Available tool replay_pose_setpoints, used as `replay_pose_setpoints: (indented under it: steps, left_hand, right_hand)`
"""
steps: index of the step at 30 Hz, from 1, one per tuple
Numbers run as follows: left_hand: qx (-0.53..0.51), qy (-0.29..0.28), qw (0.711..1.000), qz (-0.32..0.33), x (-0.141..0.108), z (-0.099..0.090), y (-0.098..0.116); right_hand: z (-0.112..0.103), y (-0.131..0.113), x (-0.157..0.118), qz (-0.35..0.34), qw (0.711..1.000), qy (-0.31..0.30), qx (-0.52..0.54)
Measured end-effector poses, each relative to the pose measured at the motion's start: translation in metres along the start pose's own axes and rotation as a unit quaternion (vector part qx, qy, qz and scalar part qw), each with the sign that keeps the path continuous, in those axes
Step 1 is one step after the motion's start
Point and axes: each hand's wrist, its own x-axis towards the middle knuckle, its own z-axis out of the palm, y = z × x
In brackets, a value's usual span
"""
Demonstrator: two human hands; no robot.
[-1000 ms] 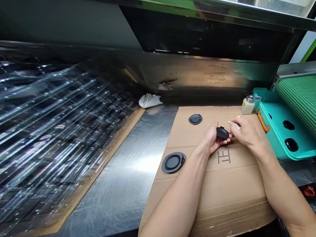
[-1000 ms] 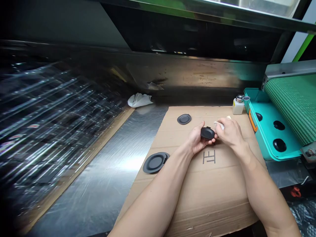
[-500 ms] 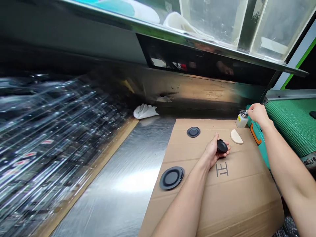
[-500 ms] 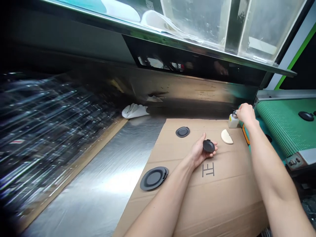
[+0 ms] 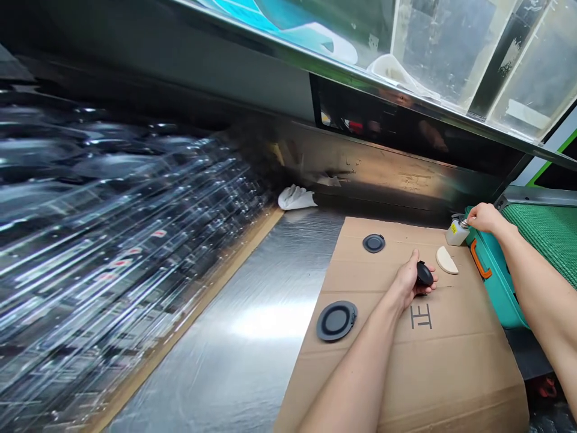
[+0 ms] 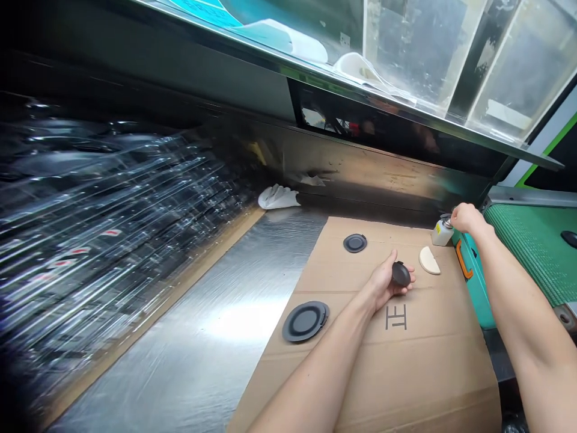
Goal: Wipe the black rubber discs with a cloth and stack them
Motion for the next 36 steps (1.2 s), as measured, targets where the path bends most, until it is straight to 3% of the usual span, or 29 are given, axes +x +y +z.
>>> replay_pose_setpoints:
  steps: [7,11,15,19,24,31,36]
  left_hand:
    - [0.017,0.008,1.0,-0.006,0.001,0.001,0.002]
    - [0.01,0.001,1.0,-0.003,0.002,-0.001,0.002]
    - [0.0,-0.004,1.0,-0.002,0.001,-0.003,0.003]
    - [0.006,-0.024,1.0,0.001,0.004,-0.005,0.001]
    - [0.05,-0.016,0.998,0.02,0.007,-0.002,-0.003]
    - [0.126,0.043,0.991,0.024,-0.001,0.008,-0.005]
    - [0.157,0.064,0.985,0.018,-0.002,0.009,-0.007]
  right_hand:
    - [-0.012,-0.004,-0.013,0.031,0.999,-0.009,0.005]
    - [-0.014,-0.023,-0.044,-0.024,0.99,0.095,0.104]
    - [0.02,-0.059,-0.102,-0.179,0.936,0.119,0.278]
    - [0.07,-0.083,-0.142,-0.229,0.905,0.088,0.348]
    - [0.098,-0.084,-0.144,-0.291,0.899,0.111,0.308]
    - [0.094,-0.082,-0.146,-0.297,0.936,0.075,0.176]
    - [0.094,-0.08,-0.147,-0.317,0.927,0.081,0.181]
